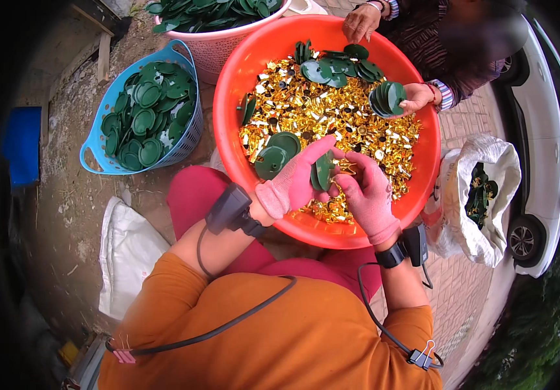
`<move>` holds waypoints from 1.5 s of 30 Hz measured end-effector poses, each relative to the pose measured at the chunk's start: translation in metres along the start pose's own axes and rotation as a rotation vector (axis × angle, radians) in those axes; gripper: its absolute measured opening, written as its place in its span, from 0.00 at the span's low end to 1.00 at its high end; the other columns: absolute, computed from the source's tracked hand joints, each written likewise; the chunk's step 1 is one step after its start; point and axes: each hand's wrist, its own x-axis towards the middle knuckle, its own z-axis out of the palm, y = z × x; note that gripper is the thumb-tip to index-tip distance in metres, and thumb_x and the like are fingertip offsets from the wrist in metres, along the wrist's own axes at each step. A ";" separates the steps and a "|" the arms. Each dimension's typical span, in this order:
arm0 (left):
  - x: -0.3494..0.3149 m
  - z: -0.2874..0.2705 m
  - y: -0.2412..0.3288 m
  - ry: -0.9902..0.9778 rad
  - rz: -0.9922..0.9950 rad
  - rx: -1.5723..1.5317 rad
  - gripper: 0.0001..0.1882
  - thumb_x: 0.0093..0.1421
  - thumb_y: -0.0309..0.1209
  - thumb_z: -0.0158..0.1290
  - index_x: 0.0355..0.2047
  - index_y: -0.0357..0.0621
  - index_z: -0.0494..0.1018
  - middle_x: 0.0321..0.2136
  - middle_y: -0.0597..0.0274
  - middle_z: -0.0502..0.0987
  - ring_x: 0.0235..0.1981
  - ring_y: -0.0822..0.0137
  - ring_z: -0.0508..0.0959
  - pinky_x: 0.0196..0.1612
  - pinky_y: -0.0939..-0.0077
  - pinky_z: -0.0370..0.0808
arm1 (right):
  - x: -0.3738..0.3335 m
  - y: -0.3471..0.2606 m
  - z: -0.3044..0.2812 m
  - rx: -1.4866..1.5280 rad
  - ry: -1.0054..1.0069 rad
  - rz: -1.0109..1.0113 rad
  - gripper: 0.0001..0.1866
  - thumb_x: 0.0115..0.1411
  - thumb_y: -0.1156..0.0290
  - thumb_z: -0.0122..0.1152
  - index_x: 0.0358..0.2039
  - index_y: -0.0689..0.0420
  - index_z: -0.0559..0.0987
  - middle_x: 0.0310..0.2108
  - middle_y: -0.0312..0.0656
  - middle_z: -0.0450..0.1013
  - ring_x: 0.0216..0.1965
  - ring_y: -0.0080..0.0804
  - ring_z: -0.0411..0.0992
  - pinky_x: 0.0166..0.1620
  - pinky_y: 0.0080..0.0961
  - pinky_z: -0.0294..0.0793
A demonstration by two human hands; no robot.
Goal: Assembling small gold-colored metallic or plastic components into green plastic discs in a basin.
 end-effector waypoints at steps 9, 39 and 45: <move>-0.015 -0.005 0.007 -0.071 0.071 0.139 0.27 0.64 0.58 0.41 0.40 0.46 0.71 0.22 0.63 0.75 0.16 0.69 0.76 0.12 0.82 0.68 | 0.020 -0.031 -0.001 -0.380 -0.297 -0.127 0.20 0.58 0.78 0.60 0.52 0.60 0.71 0.41 0.44 0.74 0.39 0.32 0.76 0.40 0.25 0.76; -0.019 0.001 0.019 -0.066 -0.109 0.174 0.30 0.64 0.61 0.35 0.32 0.49 0.74 0.18 0.63 0.74 0.14 0.65 0.74 0.11 0.82 0.65 | 0.038 -0.045 -0.008 -0.972 -0.549 -0.530 0.17 0.57 0.70 0.60 0.46 0.59 0.70 0.32 0.50 0.71 0.33 0.49 0.73 0.35 0.42 0.72; 0.002 -0.042 0.003 0.161 1.068 1.548 0.17 0.63 0.26 0.45 0.52 0.38 0.63 0.46 0.51 0.66 0.39 0.62 0.75 0.25 0.76 0.78 | 0.027 -0.005 0.047 0.081 -0.139 0.241 0.12 0.67 0.65 0.51 0.39 0.63 0.71 0.26 0.36 0.69 0.22 0.19 0.66 0.26 0.21 0.68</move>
